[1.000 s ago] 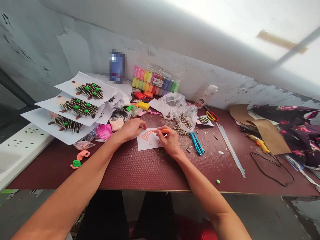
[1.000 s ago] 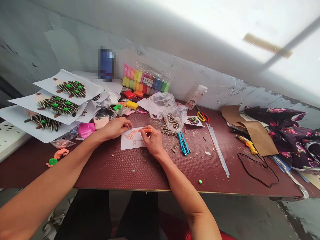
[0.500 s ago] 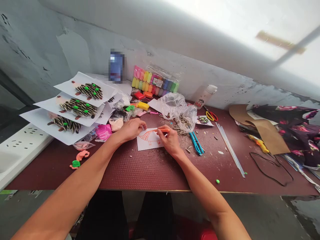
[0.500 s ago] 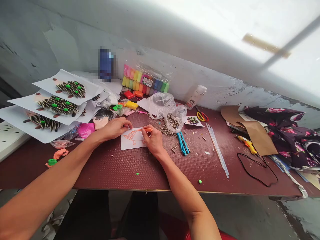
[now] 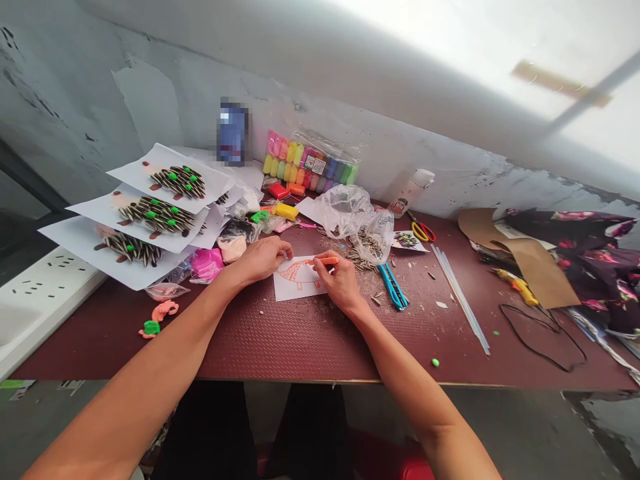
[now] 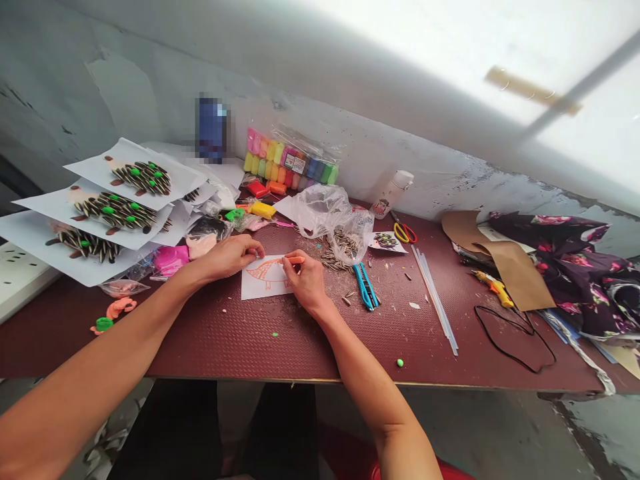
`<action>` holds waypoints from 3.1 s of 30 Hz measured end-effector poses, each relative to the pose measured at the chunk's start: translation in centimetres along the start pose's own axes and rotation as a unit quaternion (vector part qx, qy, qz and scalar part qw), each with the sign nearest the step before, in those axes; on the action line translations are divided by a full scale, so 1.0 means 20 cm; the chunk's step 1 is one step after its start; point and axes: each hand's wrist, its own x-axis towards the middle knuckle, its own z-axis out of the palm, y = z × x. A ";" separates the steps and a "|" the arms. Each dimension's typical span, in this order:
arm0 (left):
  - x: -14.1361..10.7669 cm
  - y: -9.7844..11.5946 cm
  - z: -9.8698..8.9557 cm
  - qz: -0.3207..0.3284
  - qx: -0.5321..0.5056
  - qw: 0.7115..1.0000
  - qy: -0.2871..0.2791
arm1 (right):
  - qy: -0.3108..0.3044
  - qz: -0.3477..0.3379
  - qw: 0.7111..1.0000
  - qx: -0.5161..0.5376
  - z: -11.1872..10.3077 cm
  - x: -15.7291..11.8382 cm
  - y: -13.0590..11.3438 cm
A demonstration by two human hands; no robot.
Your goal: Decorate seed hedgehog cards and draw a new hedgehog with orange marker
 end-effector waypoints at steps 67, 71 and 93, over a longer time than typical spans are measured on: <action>0.00 0.02 -0.01 -0.016 0.016 1.000 -0.020 | 0.052 0.002 0.999 0.001 -0.03 0.01 0.02; 0.00 0.03 -0.01 -0.017 0.017 1.000 -0.018 | 0.045 0.005 0.999 -0.003 -0.03 0.01 0.03; -0.01 0.01 0.00 -0.002 0.014 1.000 0.004 | 0.032 0.005 0.999 -0.019 -0.03 0.01 0.02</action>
